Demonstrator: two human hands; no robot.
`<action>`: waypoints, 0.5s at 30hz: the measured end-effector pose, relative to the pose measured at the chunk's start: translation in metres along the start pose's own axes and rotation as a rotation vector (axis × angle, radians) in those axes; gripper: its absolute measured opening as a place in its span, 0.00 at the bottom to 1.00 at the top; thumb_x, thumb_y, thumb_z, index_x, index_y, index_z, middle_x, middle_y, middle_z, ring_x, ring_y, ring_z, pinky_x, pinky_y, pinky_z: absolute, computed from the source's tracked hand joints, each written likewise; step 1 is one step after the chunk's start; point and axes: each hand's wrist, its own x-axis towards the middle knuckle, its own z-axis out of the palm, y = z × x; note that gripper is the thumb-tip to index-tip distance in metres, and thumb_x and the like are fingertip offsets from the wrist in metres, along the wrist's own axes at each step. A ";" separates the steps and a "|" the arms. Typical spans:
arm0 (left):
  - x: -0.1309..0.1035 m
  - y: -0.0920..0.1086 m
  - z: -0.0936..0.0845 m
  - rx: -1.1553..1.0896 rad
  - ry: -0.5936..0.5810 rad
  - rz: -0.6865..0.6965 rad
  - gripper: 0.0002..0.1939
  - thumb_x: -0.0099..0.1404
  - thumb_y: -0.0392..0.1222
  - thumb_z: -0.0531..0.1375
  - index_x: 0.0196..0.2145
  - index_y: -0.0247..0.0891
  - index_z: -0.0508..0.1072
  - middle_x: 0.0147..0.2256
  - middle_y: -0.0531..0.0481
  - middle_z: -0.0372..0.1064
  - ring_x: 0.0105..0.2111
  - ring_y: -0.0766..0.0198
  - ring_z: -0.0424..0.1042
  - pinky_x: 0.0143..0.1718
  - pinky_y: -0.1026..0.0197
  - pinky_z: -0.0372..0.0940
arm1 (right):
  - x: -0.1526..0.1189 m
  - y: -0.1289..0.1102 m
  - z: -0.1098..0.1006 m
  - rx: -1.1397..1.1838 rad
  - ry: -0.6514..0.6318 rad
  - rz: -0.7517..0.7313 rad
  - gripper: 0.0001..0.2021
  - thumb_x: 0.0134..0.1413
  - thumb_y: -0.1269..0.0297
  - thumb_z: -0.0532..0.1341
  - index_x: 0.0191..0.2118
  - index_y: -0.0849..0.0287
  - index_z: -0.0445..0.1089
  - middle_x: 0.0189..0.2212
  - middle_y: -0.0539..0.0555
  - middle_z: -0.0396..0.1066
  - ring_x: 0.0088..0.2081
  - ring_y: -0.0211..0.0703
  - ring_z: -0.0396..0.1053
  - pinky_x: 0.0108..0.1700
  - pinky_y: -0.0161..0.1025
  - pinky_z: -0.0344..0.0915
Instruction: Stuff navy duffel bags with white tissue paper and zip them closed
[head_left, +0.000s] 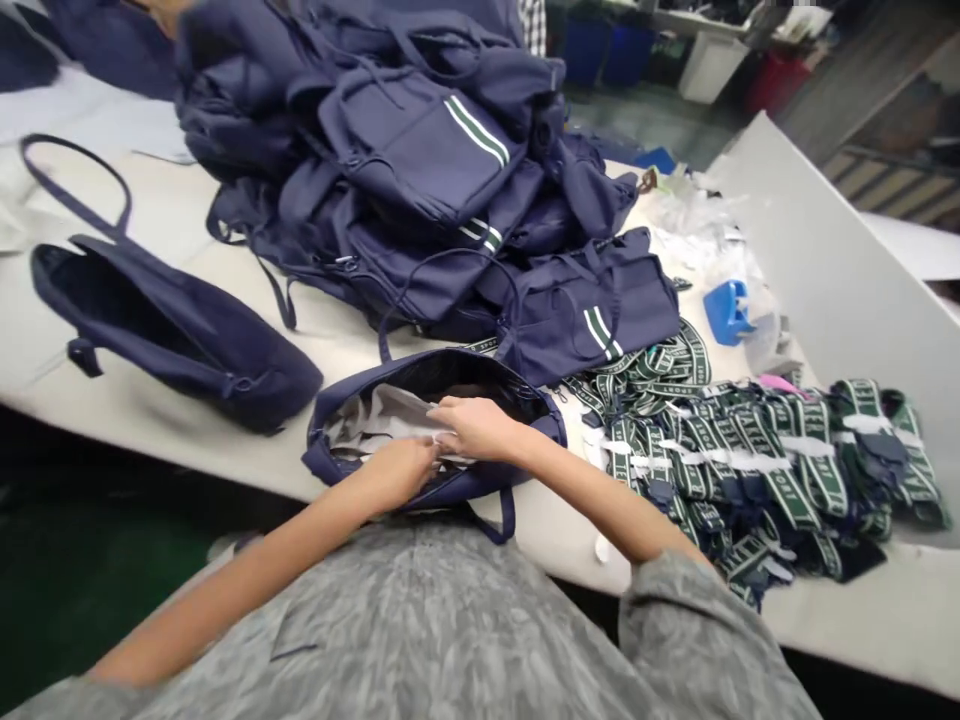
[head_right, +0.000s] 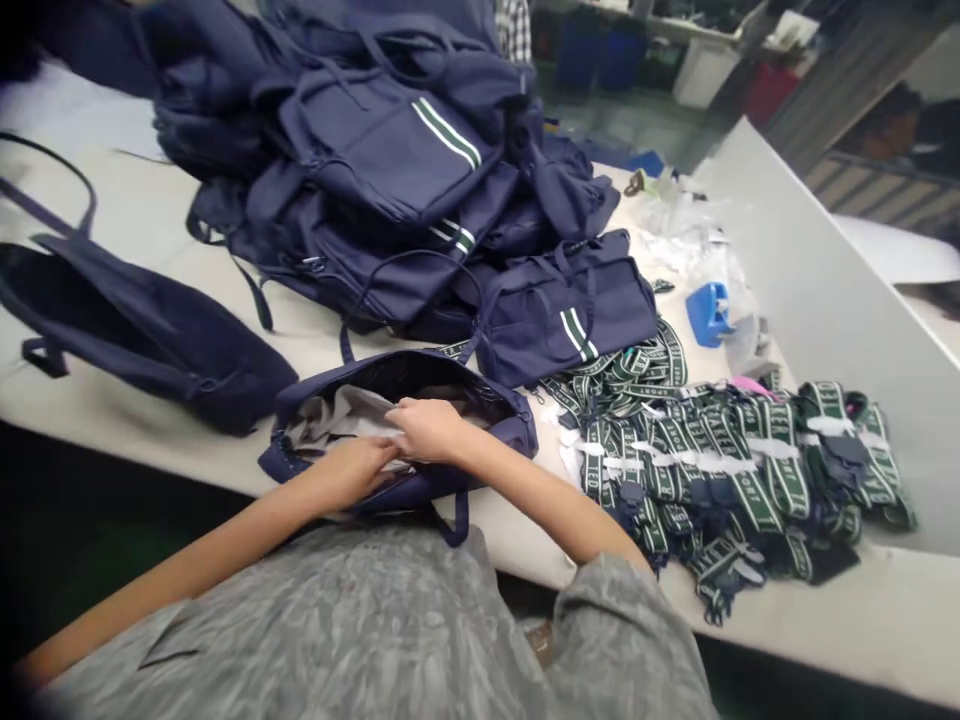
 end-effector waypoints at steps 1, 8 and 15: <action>-0.015 -0.002 0.002 -0.007 0.058 -0.102 0.17 0.64 0.33 0.58 0.51 0.33 0.73 0.44 0.40 0.73 0.46 0.49 0.72 0.47 0.49 0.68 | 0.022 -0.002 0.010 -0.090 -0.052 -0.015 0.21 0.60 0.63 0.61 0.57 0.61 0.66 0.50 0.62 0.70 0.46 0.50 0.74 0.44 0.41 0.70; -0.081 -0.018 0.014 0.036 0.743 -0.713 0.20 0.62 0.36 0.58 0.52 0.36 0.73 0.51 0.35 0.64 0.52 0.43 0.64 0.53 0.45 0.62 | 0.139 -0.026 0.086 -0.160 -0.277 -0.233 0.26 0.62 0.58 0.60 0.59 0.69 0.59 0.53 0.71 0.66 0.48 0.56 0.72 0.48 0.48 0.71; -0.087 -0.070 0.042 -0.544 0.506 -1.014 0.33 0.66 0.39 0.51 0.66 0.23 0.52 0.46 0.30 0.72 0.47 0.46 0.74 0.47 0.51 0.67 | 0.154 -0.026 0.145 0.087 -0.166 -0.371 0.29 0.59 0.70 0.60 0.64 0.67 0.56 0.61 0.68 0.59 0.62 0.52 0.58 0.62 0.47 0.61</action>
